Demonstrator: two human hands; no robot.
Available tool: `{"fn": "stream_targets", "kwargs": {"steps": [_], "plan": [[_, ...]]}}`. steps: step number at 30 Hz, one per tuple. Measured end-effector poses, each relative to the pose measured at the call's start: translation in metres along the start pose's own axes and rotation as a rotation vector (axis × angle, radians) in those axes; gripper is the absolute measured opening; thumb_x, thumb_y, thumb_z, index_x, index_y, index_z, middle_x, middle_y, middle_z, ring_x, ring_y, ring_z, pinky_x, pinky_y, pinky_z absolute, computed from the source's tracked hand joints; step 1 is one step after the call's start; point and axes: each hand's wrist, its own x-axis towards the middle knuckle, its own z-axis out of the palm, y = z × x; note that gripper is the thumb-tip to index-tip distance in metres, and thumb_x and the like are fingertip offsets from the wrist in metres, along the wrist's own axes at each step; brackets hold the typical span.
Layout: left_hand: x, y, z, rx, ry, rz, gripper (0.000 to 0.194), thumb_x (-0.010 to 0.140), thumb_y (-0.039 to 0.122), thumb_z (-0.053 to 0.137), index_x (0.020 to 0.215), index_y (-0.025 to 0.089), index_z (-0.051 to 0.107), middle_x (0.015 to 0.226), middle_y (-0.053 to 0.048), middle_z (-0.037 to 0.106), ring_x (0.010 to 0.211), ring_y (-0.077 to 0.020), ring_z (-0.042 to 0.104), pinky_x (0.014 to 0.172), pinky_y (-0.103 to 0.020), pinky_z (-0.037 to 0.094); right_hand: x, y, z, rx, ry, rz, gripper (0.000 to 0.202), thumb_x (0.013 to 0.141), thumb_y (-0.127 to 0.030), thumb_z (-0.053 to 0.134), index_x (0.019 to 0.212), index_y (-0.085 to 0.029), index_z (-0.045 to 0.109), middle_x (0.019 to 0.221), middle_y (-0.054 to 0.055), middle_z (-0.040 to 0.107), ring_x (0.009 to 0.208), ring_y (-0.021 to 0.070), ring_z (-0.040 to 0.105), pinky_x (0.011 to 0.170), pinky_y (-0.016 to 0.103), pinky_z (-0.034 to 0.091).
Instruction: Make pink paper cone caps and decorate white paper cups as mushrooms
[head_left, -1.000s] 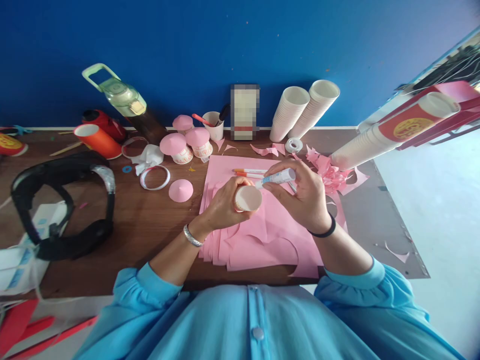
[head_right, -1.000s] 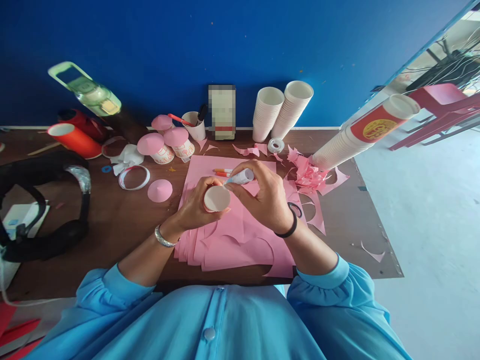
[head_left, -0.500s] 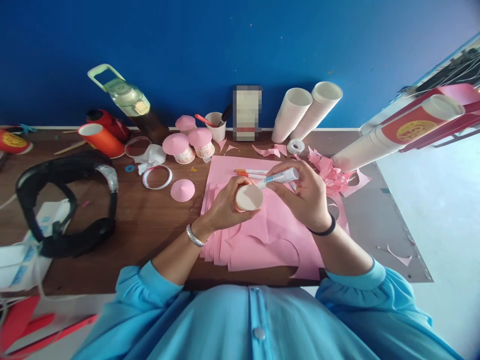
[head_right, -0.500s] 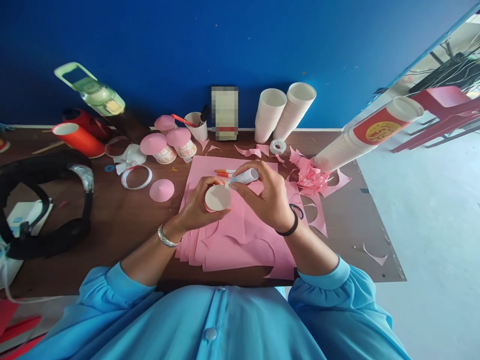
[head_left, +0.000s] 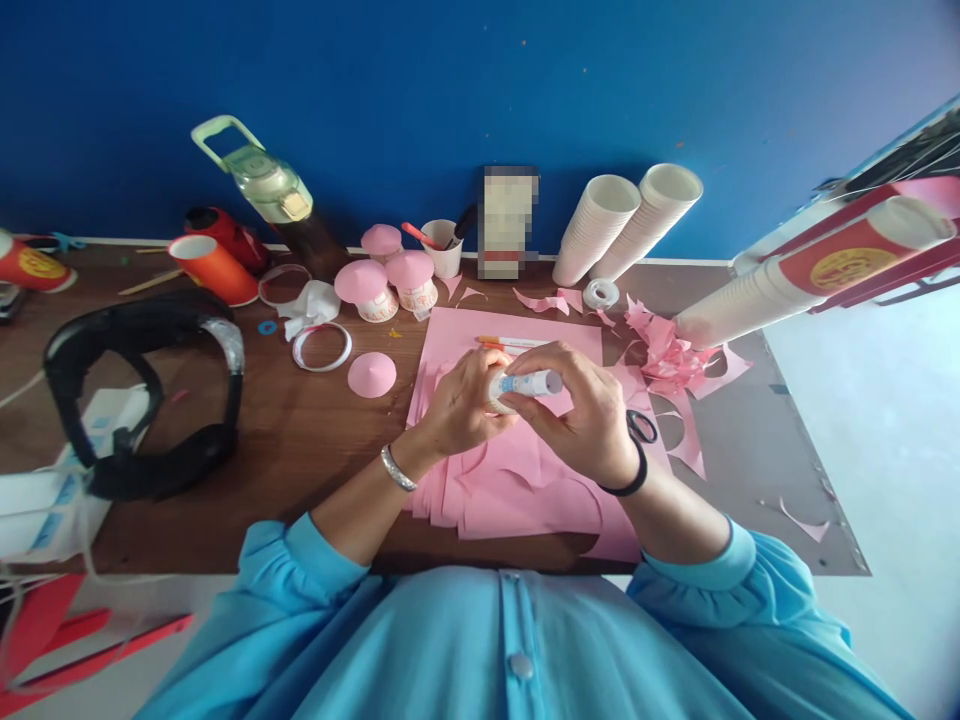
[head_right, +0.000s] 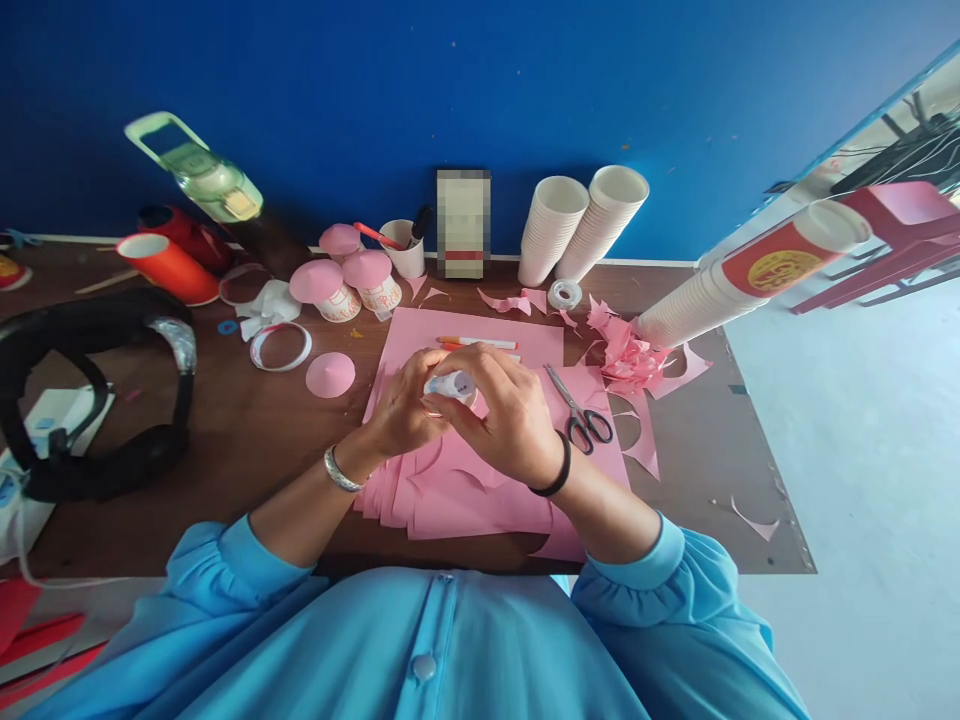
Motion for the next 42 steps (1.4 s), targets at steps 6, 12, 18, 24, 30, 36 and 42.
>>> {"fn": "stream_targets", "kwargs": {"steps": [6,12,18,24,30,36,42], "plan": [[0.001,-0.001,-0.001,0.007,-0.012,0.017,0.045,0.088,0.016,0.059,0.128,0.024,0.041,0.108,-0.009,0.065,0.097,-0.0265,0.068,0.076,-0.040,0.060,0.001,-0.005,0.000,0.046,-0.014,-0.073,0.017,0.093,-0.024,0.074,0.107,-0.025,0.064,0.100,0.005,0.077,0.091,0.0216,0.075,0.081,0.036,0.061],[0.001,0.000,0.004,0.060,-0.019,-0.053,0.047,0.079,0.013,0.067,0.118,0.024,0.045,0.101,-0.006,0.065,0.096,-0.0271,0.069,0.081,-0.042,0.060,-0.005,0.003,0.001,-0.105,0.089,-0.037,0.016,0.093,-0.019,0.070,0.107,-0.026,0.065,0.098,0.006,0.076,0.092,0.0241,0.074,0.080,0.040,0.060],[0.000,0.000,-0.001,-0.012,-0.048,-0.051,0.038,0.087,0.015,0.059,0.122,0.026,0.046,0.107,-0.007,0.065,0.100,-0.0256,0.067,0.084,-0.042,0.059,-0.008,-0.004,0.004,-0.034,-0.008,-0.071,0.015,0.095,-0.022,0.070,0.108,-0.026,0.064,0.097,0.005,0.077,0.089,0.0218,0.075,0.079,0.036,0.062],[0.001,0.003,0.000,-0.005,0.031,-0.105,0.043,0.083,0.017,0.068,0.119,0.025,0.046,0.110,-0.007,0.064,0.101,-0.0251,0.067,0.084,-0.039,0.058,-0.011,-0.006,-0.002,0.019,0.072,0.014,0.018,0.093,-0.023,0.072,0.107,-0.026,0.063,0.098,0.005,0.077,0.090,0.0222,0.075,0.079,0.038,0.062],[-0.001,0.003,0.006,0.027,0.010,-0.151,0.042,0.081,0.016,0.069,0.116,0.024,0.049,0.107,-0.006,0.065,0.100,-0.0259,0.067,0.084,-0.040,0.057,-0.015,-0.003,0.005,-0.081,0.106,-0.002,0.016,0.094,-0.022,0.071,0.107,-0.026,0.063,0.094,0.006,0.076,0.088,0.0228,0.074,0.078,0.039,0.061],[0.000,0.007,-0.004,-0.054,-0.044,-0.155,0.030,0.091,0.024,0.062,0.118,0.024,0.049,0.112,-0.008,0.064,0.102,-0.0257,0.066,0.084,-0.041,0.056,-0.021,-0.010,0.011,-0.026,0.004,-0.080,0.017,0.093,-0.023,0.073,0.107,-0.026,0.064,0.095,0.005,0.077,0.085,0.0210,0.075,0.075,0.035,0.061],[0.001,0.005,-0.001,-0.094,0.021,-0.212,0.042,0.085,0.025,0.072,0.118,0.024,0.047,0.117,-0.009,0.065,0.104,-0.0258,0.067,0.086,-0.042,0.057,-0.020,-0.009,0.003,0.040,0.089,0.028,0.018,0.092,-0.022,0.073,0.107,-0.026,0.065,0.094,0.005,0.077,0.086,0.0215,0.075,0.077,0.036,0.062]]}}
